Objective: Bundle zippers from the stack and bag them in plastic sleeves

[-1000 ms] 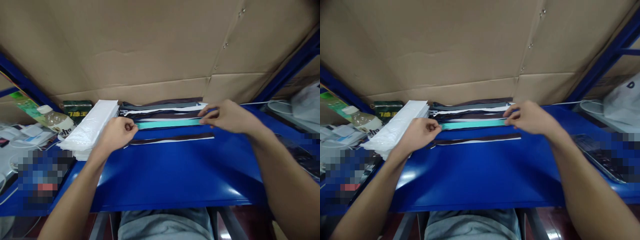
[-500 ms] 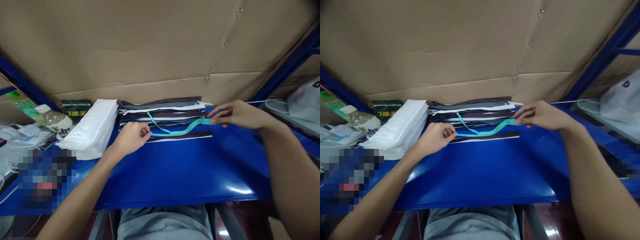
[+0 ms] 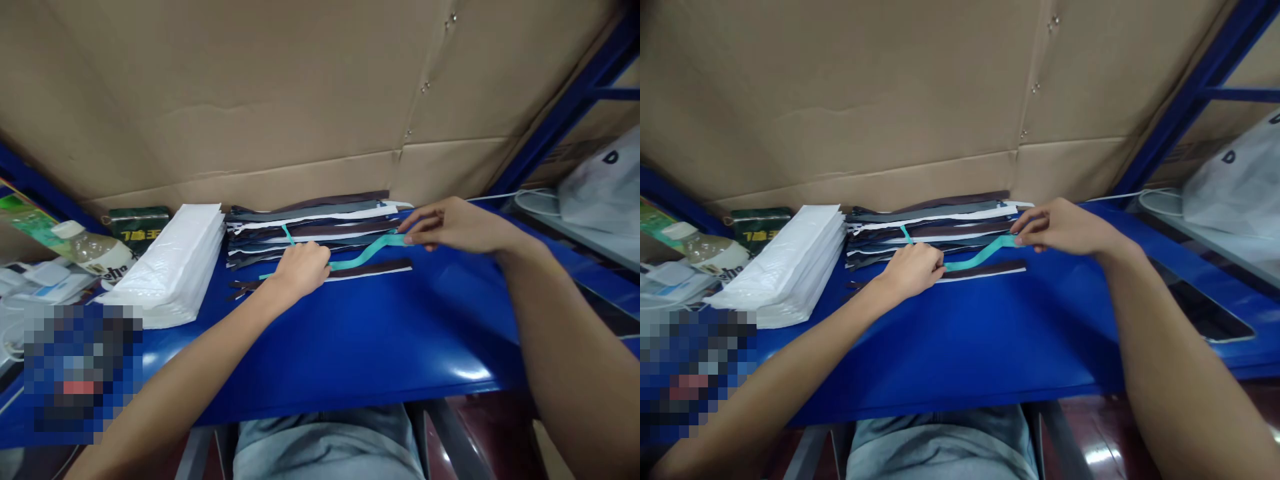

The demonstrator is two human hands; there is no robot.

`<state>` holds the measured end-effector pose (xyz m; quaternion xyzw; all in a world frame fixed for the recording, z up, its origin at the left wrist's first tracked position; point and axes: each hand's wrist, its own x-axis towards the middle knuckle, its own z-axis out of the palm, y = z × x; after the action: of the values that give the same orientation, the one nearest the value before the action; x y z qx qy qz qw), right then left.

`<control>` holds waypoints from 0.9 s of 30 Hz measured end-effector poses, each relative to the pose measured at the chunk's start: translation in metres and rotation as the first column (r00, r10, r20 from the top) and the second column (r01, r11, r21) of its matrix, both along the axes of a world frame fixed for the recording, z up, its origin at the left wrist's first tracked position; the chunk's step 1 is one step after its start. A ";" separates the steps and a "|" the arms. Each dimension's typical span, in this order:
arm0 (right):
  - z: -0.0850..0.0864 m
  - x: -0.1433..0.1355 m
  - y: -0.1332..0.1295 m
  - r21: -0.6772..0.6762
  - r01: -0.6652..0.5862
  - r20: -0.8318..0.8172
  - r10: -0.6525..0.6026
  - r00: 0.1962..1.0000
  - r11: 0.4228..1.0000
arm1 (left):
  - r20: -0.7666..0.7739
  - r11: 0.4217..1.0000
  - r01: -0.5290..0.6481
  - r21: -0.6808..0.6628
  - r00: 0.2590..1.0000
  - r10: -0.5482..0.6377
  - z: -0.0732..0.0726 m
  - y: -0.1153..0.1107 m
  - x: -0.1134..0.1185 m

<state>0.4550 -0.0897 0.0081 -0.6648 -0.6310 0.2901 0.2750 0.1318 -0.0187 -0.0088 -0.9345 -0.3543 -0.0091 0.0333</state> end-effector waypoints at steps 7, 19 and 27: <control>0.005 -0.001 -0.004 0.061 0.015 0.010 -0.016 1.000 0.998 | -0.050 0.996 -0.011 0.092 0.999 0.016 0.000 0.001 -0.002; 0.006 0.029 -0.012 -0.034 0.079 0.093 -0.076 0.993 0.996 | -0.068 0.945 -0.307 0.112 0.947 0.315 0.045 -0.014 -0.118; -0.014 0.081 -0.011 -0.153 0.074 0.087 -0.061 0.994 0.986 | -0.124 0.886 -0.462 0.041 0.878 0.463 0.044 -0.010 -0.159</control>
<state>0.5364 -0.1008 -0.0058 -0.7165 -0.5945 0.3015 0.2058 -0.0268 -0.0287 0.0349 -0.8213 -0.5641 0.0585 0.0622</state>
